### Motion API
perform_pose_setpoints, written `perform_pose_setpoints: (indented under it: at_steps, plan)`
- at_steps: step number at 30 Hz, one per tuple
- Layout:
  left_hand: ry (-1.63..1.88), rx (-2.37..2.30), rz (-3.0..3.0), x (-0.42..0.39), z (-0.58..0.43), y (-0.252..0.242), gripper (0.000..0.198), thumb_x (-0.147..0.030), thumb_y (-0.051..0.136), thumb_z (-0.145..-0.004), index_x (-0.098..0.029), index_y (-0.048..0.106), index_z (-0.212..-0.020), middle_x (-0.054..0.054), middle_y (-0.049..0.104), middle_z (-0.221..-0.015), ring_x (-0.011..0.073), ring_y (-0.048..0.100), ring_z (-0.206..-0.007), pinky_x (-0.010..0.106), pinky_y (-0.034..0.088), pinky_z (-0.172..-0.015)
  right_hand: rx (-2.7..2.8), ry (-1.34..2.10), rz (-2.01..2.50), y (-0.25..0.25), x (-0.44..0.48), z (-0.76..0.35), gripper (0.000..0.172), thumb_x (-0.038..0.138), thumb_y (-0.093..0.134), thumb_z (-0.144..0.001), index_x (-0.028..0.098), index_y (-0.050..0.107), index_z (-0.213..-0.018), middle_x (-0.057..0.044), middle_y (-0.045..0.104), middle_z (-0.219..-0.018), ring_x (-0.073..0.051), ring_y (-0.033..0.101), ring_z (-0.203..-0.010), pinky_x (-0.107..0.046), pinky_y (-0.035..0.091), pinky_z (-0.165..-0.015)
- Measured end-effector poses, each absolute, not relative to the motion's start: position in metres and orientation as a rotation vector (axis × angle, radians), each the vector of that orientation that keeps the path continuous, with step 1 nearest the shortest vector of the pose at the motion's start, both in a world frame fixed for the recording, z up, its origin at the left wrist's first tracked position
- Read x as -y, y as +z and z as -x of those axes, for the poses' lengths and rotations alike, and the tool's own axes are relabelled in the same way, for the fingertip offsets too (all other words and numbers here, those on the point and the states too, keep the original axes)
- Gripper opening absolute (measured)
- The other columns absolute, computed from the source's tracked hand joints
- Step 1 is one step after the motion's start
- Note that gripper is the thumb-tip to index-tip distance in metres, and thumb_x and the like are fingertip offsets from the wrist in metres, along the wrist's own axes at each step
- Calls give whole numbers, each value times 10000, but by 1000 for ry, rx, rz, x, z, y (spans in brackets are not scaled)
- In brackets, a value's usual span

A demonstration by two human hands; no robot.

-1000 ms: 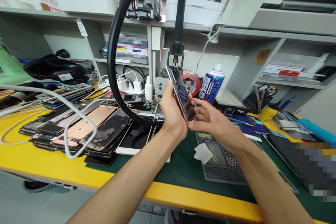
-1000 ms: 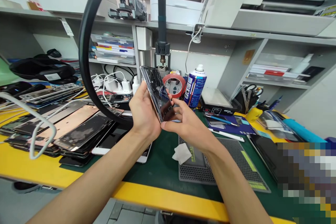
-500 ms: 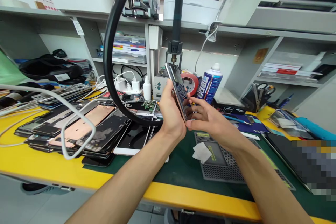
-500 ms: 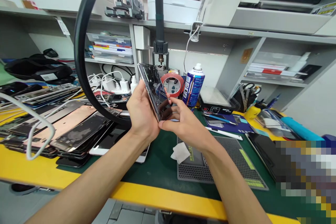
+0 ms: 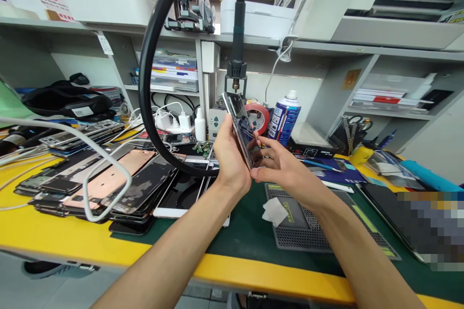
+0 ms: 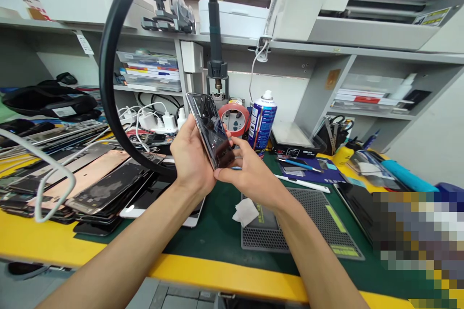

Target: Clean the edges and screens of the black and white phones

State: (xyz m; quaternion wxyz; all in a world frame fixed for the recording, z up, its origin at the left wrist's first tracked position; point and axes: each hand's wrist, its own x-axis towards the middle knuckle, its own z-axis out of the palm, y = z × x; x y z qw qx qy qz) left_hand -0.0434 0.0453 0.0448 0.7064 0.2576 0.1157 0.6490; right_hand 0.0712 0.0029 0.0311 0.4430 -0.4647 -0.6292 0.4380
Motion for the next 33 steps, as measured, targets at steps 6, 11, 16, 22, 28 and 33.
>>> perform_pose_setpoints:
  at_steps: [6,11,16,22,28,33]
  plan:
    - [1449,-242,-628,-46,43,43,427,-451,385,-983,-175,643,-785,49,651,-725,227,687,-860,313,550,-788,1610,1074,1151,32,-2,-73,806,246,723,-772,258,322,-1472,-107,571,-1230,-264,613,-1063,-392,505,-844]
    - [1444,-260,-615,-46,42,42,418,-464,388,-980,-177,629,-796,58,662,-776,218,688,-853,310,551,-784,1605,1079,1171,34,-1,-73,810,228,712,-779,270,307,-1479,-104,560,-1238,-258,617,-1053,-380,507,-828]
    - [1452,-251,-638,-46,41,41,429,-470,390,-981,-176,638,-792,64,657,-746,231,688,-867,316,550,-776,1602,1089,1160,33,-2,-72,816,218,711,-774,275,302,-1477,-102,550,-1248,-254,616,-1048,-376,506,-826]
    - [1483,-220,-668,-46,41,41,408,-423,383,-991,-185,648,-791,58,676,-769,234,686,-903,311,554,-775,1589,1082,1172,31,-2,-72,802,237,714,-779,287,307,-1468,-88,557,-1221,-243,615,-1027,-385,507,-825]
    - [1488,-207,-678,-45,40,42,407,-406,377,-995,-190,656,-793,47,671,-746,227,686,-919,305,556,-777,1589,1078,1161,30,-3,-72,813,229,715,-767,275,309,-1469,-100,557,-1217,-251,616,-1018,-393,514,-812]
    - [1473,-205,-677,-45,41,42,435,-421,370,-1001,-178,667,-796,53,666,-722,224,687,-886,308,554,-770,1586,1087,1147,30,-3,-72,814,226,716,-768,284,305,-1468,-95,551,-1232,-245,612,-1026,-386,510,-819]
